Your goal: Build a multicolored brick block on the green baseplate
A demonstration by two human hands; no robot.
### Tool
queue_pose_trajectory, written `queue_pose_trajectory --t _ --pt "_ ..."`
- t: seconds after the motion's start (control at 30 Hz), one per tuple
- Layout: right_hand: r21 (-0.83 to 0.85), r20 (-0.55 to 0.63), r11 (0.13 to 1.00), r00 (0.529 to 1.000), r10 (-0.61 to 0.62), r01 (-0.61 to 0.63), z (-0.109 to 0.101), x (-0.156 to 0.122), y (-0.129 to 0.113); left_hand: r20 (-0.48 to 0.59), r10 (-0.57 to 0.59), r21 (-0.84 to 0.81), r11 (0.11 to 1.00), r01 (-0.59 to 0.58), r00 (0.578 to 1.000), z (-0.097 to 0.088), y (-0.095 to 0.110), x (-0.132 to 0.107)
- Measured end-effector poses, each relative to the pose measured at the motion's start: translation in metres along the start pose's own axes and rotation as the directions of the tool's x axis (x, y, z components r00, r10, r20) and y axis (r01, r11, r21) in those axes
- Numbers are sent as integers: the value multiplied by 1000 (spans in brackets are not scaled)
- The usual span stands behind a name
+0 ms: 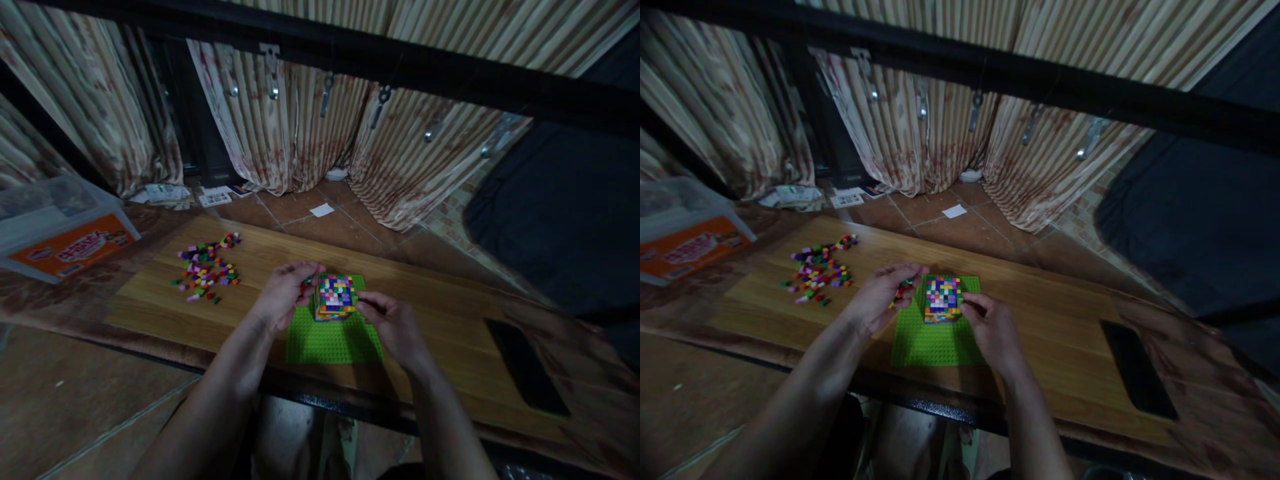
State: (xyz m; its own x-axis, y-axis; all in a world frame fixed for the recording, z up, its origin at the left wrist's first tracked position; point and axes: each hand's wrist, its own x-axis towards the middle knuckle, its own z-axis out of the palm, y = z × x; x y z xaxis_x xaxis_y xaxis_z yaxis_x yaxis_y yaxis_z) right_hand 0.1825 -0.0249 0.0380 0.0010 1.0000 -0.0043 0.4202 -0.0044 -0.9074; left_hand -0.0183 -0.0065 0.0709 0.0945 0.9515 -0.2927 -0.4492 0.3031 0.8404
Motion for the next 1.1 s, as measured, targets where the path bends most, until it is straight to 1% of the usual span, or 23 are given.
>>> queue_pose_trajectory --t 0.13,0.27,0.5,0.7,0.9,1.1 --pt "-9 -2 1000 1000 -2 2 0 0 -4 6 1 -2 1000 -1 1000 -1 0 0" --pt "-6 -8 999 999 44 -44 -1 -1 -8 -6 -1 -12 1000 1 1000 -1 0 0" --pt "146 -8 982 992 124 -122 4 5 -3 -11 1 -39 999 -2 1000 0 1 -1" --pt "294 -2 935 978 207 -197 6 8 1 -6 -17 -51 999 17 1000 2 -2 -1" --pt "355 -25 904 964 264 -238 10 8 -1 20 -17 -59 998 18 1000 6 -5 -2" --pt "386 -84 895 957 276 -224 17 4 -8 31 -23 -53 998 25 999 8 -7 -3"
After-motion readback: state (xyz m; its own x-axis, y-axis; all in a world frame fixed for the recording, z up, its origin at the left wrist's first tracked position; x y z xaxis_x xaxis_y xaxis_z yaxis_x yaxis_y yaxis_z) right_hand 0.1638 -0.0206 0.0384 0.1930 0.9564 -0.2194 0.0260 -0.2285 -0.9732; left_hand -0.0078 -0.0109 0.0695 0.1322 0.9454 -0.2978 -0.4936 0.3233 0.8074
